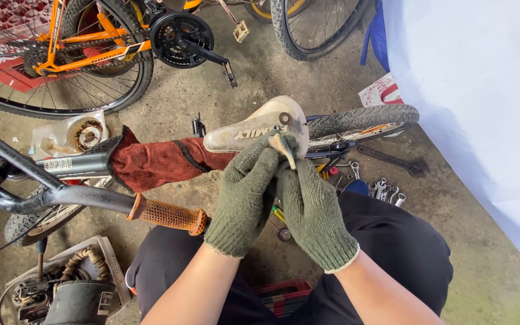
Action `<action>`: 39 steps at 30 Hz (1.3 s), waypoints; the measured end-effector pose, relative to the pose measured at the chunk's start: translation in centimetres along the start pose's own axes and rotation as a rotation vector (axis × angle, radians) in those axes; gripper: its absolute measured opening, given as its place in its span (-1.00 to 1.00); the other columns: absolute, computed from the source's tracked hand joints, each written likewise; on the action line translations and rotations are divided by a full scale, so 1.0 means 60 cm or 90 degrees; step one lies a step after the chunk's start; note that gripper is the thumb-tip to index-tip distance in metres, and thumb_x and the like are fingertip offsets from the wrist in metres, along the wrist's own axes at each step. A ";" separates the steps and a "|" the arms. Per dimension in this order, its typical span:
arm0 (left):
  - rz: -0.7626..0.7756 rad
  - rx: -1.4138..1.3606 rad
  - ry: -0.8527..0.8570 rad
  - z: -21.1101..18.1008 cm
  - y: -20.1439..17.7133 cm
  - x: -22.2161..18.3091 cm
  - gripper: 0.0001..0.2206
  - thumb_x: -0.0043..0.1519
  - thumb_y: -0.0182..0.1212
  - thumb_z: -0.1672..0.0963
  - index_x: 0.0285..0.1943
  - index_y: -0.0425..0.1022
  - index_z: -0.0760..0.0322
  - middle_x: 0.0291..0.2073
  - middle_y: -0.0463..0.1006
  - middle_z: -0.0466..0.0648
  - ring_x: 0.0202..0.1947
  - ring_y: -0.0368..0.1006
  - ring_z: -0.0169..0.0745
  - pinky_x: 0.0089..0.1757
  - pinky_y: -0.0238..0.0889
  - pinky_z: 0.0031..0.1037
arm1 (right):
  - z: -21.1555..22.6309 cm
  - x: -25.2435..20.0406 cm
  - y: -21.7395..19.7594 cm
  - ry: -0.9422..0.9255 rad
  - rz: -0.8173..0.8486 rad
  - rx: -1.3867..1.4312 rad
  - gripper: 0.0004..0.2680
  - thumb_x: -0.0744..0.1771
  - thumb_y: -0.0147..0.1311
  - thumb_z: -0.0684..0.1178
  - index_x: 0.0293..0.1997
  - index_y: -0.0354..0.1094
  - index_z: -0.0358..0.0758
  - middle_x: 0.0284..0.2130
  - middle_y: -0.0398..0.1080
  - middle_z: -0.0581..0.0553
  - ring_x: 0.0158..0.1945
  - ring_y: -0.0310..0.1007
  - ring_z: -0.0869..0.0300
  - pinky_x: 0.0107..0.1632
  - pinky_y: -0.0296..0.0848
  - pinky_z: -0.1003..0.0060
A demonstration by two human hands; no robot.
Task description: Scrubbing a bicycle seat with a toothbrush to remove dirt and grime.
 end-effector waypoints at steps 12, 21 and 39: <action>0.012 0.124 0.038 -0.027 0.019 -0.015 -0.70 0.22 0.35 0.17 0.10 0.59 0.44 -0.02 0.65 0.27 0.02 0.51 -0.13 0.02 0.49 -0.16 | 0.030 -0.023 0.003 -0.131 -0.015 -0.139 -0.85 0.36 0.10 -0.32 0.02 0.41 -0.59 -0.06 0.29 -0.63 -0.11 0.43 -0.29 -0.09 0.52 0.02; 0.033 0.090 0.014 -0.006 0.009 -0.011 -0.74 0.26 0.28 0.19 0.10 0.58 0.44 -0.01 0.64 0.29 0.01 0.58 0.03 0.00 0.53 -0.19 | 0.040 -0.039 -0.003 -0.228 -0.035 -0.253 -0.85 0.36 0.12 -0.35 0.01 0.40 -0.64 0.02 0.29 -0.71 -0.03 0.46 -0.38 -0.01 0.58 -0.03; 0.142 -0.039 -0.009 0.004 0.030 -0.022 -0.67 0.31 0.17 0.19 0.24 0.48 0.48 0.09 0.60 0.16 0.11 0.51 -0.06 0.19 0.35 -0.29 | -0.029 -0.010 -0.009 0.077 0.028 0.141 -0.84 0.40 -0.09 -0.23 0.04 0.25 -0.55 -0.28 0.40 -0.43 -0.24 0.42 -0.26 -0.09 0.38 0.00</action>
Point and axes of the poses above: each hand's wrist, its own x-axis towards the middle knuckle, its own y-axis out of the palm, z = x × y, the point moved 9 cm from there along x, towards the middle knuckle
